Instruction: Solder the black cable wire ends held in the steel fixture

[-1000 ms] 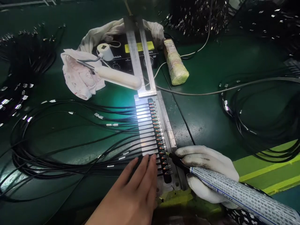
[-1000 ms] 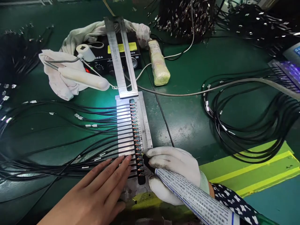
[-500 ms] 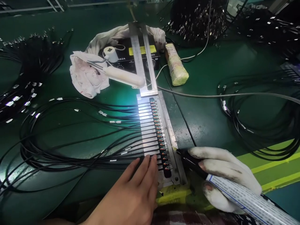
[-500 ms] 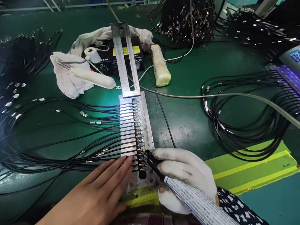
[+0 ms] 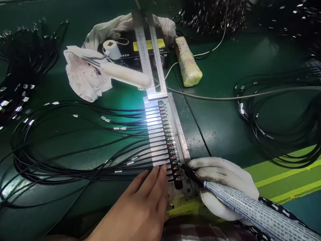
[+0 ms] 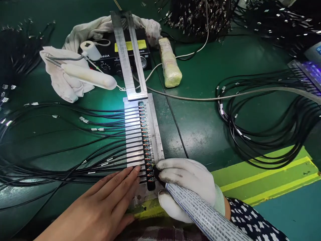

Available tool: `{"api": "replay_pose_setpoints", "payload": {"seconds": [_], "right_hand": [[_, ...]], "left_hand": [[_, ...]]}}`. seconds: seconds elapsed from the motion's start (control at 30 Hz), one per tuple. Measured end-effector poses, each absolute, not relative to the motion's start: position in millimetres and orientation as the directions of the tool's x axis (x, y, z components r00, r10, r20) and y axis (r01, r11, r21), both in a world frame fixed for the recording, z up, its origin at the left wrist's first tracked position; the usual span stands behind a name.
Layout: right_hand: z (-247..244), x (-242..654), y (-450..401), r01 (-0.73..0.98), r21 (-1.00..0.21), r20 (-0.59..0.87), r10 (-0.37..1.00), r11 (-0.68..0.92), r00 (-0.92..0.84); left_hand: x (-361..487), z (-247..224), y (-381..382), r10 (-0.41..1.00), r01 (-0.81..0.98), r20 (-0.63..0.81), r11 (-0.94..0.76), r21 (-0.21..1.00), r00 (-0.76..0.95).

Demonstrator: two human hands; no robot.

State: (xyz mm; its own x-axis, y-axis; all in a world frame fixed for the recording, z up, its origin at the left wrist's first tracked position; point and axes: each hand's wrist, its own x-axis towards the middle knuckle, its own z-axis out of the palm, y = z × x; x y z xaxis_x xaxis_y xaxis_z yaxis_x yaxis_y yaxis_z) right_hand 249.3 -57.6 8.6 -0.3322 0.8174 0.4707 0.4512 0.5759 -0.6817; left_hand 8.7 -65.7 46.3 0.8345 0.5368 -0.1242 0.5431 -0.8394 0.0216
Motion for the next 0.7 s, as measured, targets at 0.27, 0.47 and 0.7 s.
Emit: {"api": "replay_pose_setpoints", "payload": {"seconds": [0.27, 0.47, 0.7], "right_hand": [[10.0, 249.1, -56.2, 0.47, -0.673, 0.472, 0.821, 0.571, -0.321], [13.9, 249.1, -57.2, 0.476, -0.669, 0.467, 0.822, 0.57, -0.327], [14.1, 248.2, -55.3, 0.465, -0.661, 0.487, 0.808, 0.589, -0.331]], "left_hand": [[9.8, 45.1, -63.5, 0.55, 0.558, -0.124, -0.829, 0.04, 0.826], [10.2, 46.3, -62.9, 0.539, 0.549, -0.14, -0.835, 0.042, 0.831], [10.1, 47.4, -63.8, 0.547, 0.556, -0.121, -0.829, 0.054, 0.828]]}}
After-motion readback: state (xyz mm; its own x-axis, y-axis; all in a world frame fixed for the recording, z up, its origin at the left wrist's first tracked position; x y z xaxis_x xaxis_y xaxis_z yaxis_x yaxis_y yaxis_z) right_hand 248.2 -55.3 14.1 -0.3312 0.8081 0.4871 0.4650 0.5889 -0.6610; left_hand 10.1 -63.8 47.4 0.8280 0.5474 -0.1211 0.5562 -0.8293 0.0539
